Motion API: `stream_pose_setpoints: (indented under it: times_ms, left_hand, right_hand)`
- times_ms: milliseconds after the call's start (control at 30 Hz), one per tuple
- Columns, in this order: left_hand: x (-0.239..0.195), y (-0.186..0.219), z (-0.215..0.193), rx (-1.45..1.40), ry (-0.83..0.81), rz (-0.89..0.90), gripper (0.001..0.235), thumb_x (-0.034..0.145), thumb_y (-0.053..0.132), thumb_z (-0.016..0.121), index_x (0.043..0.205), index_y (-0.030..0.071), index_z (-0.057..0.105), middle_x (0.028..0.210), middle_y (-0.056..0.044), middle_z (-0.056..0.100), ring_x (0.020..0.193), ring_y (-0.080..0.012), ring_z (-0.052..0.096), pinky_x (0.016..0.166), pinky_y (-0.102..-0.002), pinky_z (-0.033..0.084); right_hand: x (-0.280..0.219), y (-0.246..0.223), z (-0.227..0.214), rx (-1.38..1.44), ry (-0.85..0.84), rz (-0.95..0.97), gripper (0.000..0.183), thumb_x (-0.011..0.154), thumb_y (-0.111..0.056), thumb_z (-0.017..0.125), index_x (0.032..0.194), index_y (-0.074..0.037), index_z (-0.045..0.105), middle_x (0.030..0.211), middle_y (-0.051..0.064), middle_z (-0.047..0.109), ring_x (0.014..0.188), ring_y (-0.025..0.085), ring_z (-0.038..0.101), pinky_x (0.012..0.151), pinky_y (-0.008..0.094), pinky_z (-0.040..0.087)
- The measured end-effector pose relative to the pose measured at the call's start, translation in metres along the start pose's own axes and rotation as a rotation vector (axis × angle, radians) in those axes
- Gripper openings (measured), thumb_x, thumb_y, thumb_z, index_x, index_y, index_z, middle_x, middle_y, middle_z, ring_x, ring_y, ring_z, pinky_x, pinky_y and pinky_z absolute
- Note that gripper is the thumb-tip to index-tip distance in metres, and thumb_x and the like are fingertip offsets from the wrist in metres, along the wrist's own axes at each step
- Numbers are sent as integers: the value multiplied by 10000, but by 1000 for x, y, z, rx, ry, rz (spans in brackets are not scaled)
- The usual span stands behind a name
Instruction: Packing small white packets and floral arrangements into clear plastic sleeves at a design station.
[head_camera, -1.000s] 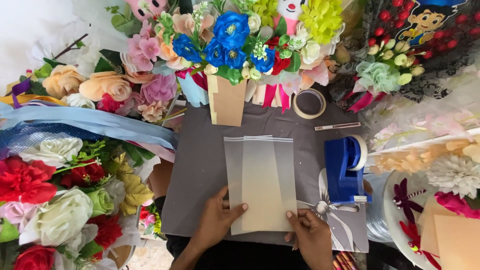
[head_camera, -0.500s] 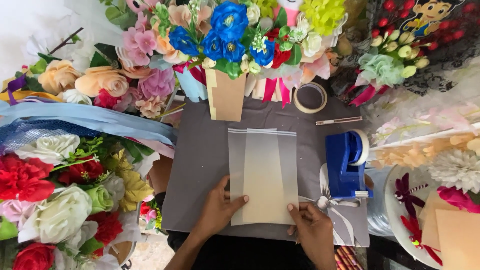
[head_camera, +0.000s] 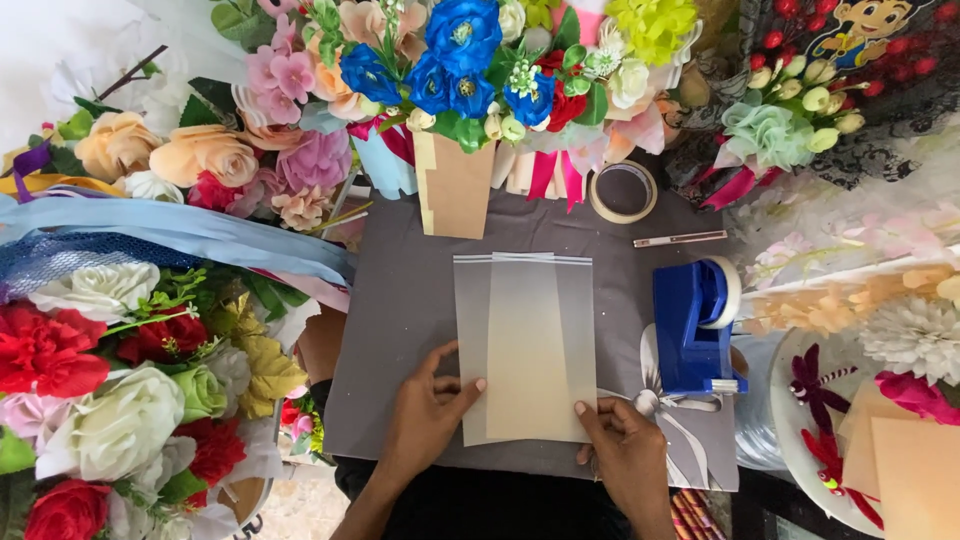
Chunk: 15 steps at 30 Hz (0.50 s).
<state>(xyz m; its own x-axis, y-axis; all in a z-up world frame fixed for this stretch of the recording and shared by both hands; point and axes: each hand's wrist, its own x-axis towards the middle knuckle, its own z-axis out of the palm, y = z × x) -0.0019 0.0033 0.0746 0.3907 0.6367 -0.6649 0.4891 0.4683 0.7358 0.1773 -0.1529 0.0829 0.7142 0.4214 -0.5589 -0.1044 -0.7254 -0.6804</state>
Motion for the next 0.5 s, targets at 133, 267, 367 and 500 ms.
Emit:
stream_pose_setpoints:
  times_ms: [133,267,367,500]
  left_hand:
    - [5,-4,-2,-23,29,57,742,825,361,743,1511,217,499,1109,-147,833,964,-205,830,819,-326,682]
    - [9,-9,0,-52,15,97,728,825,349,745,1495,195,509,1126,-173,826,967,-215,831,831,-322,678]
    - [7,-6,0,-37,20,92,721,842,318,745,1506,190,497,1112,-148,835,968,-207,833,831,-326,685]
    - [4,-1,-1,-69,22,92,724,832,285,766,1504,190,515,1055,-148,844,954,-193,828,838,-307,679]
  right_hand:
    - [3,0,-2,-11,-19,5,216,924,-231,748,876,-23,782,628,110,761,445,180,643,583,293,525]
    - [7,5,-1,-21,-31,-40,218,911,-233,765,848,-24,775,609,102,732,432,179,651,596,288,546]
    - [9,10,1,13,-46,-87,205,903,-202,768,837,-8,774,641,99,754,410,186,653,537,290,544]
    - [7,5,2,28,-49,-23,203,910,-190,771,851,5,774,635,113,739,414,189,632,506,298,520]
